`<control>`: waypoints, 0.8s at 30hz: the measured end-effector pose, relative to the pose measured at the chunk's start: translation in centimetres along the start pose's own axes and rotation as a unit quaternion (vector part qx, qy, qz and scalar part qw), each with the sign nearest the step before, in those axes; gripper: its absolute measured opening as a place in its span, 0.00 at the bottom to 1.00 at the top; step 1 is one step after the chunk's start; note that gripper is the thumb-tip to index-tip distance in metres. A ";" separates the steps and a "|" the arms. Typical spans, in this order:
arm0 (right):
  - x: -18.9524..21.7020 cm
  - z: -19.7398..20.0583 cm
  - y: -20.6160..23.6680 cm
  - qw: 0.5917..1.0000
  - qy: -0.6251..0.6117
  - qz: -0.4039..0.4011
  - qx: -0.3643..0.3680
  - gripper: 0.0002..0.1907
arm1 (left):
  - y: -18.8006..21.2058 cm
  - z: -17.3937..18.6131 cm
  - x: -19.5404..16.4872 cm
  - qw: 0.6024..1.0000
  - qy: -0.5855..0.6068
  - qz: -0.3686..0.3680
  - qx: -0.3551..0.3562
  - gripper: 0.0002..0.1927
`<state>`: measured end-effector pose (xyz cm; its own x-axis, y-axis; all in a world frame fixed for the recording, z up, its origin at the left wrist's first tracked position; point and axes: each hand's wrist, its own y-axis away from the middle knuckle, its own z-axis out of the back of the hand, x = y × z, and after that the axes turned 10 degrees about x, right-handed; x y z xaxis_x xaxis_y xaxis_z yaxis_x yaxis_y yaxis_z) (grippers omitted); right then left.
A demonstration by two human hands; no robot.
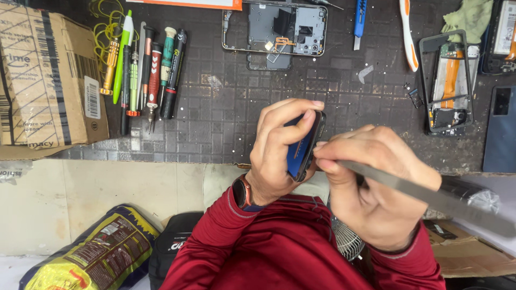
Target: The person installs a new battery into a disassembled smartphone, aligns it, and uses a metal spudger to press the battery edges and secure internal connections. The person then closes the phone casing and continues to press along the seam to ensure it is sealed.
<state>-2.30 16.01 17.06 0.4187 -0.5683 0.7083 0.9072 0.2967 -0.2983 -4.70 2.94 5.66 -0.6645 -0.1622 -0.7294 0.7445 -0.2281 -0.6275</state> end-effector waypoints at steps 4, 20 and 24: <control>-0.4 -1.1 0.5 0.999 0.040 0.021 -0.018 0.09 | -0.1 0.1 0.0 1.000 -0.004 0.003 -0.005 0.25; -3.9 -3.0 3.0 0.968 0.141 0.206 -0.001 0.19 | 0.2 0.2 0.2 1.000 0.011 0.009 -0.024 0.15; -3.6 -3.5 3.8 0.977 0.114 0.181 -0.019 0.19 | 0.2 -0.1 0.3 1.000 0.014 -0.002 -0.028 0.14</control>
<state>-0.24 16.52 11.16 0.7068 -0.5882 0.3929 0.6968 0.4834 -0.5299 -4.76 2.94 5.35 -0.6663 -0.1340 -0.7335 0.7445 -0.1746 -0.6444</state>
